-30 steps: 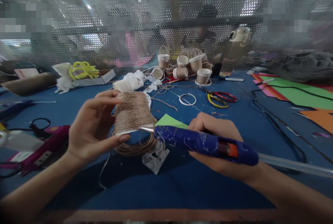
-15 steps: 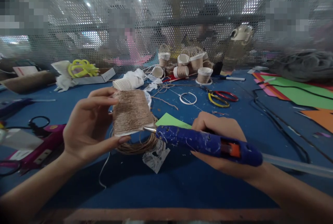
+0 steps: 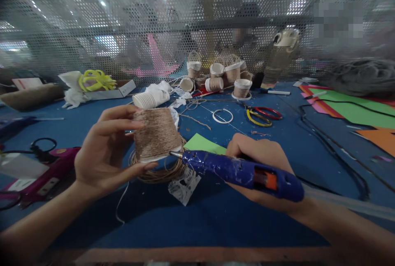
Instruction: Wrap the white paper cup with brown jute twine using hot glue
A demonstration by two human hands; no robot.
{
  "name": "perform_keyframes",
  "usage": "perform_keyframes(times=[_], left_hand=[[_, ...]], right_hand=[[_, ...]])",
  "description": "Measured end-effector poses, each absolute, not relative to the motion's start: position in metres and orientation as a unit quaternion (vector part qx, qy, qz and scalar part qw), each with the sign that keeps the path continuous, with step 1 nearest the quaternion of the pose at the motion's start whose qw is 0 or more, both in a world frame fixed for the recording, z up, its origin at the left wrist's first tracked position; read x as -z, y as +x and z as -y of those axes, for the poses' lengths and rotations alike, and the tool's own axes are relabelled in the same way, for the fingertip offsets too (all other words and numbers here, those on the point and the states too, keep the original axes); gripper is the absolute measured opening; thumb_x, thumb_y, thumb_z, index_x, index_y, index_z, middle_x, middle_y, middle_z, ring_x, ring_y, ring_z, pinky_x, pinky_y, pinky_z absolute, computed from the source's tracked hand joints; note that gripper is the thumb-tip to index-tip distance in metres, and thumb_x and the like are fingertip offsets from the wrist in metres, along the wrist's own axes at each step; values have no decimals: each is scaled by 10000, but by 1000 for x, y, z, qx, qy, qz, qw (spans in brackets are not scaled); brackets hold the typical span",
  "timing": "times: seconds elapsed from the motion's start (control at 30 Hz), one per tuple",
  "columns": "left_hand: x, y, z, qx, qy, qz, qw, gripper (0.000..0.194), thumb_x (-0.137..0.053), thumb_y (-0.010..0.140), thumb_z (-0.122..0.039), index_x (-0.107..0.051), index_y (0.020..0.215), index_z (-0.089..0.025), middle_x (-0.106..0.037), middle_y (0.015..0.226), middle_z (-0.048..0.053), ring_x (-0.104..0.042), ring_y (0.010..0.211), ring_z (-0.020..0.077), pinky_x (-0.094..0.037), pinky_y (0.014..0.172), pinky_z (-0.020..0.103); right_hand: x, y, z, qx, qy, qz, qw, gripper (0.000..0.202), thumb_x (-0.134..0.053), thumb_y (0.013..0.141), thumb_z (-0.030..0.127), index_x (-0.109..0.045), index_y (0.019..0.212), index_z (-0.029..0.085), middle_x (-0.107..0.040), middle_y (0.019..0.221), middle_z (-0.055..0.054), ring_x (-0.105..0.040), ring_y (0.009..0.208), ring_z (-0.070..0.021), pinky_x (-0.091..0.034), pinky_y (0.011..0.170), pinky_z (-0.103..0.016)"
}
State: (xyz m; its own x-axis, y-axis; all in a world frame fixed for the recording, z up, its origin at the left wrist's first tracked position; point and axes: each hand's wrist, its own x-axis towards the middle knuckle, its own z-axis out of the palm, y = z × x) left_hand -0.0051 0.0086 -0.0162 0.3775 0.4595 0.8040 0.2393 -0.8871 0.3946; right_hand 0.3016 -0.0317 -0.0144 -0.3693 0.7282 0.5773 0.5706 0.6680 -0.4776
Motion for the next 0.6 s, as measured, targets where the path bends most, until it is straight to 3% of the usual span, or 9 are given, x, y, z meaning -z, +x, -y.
perform_keyframes(times=[0.43, 0.6], left_hand=[[16, -6, -8, -498, 834, -230, 69, 553, -818, 837, -391, -596, 1343, -365, -537, 1367, 106, -576, 1265, 340, -696, 815, 458], [17, -7, -9, -495, 836, -225, 74, 563, -824, 825, -343, -603, 1343, -321, -529, 1380, 102, -562, 1278, 336, -681, 823, 437]], right_hand=[[14, 305, 35, -105, -416, 827, 363, 209, -683, 825, 257, -498, 730, 267, -641, 630, 79, -575, 470, -117, -376, 475, -271], [16, 303, 37, -116, -426, 814, 377, 204, -683, 818, 268, -501, 726, 261, -628, 618, 83, -549, 463, -111, -355, 486, -273]])
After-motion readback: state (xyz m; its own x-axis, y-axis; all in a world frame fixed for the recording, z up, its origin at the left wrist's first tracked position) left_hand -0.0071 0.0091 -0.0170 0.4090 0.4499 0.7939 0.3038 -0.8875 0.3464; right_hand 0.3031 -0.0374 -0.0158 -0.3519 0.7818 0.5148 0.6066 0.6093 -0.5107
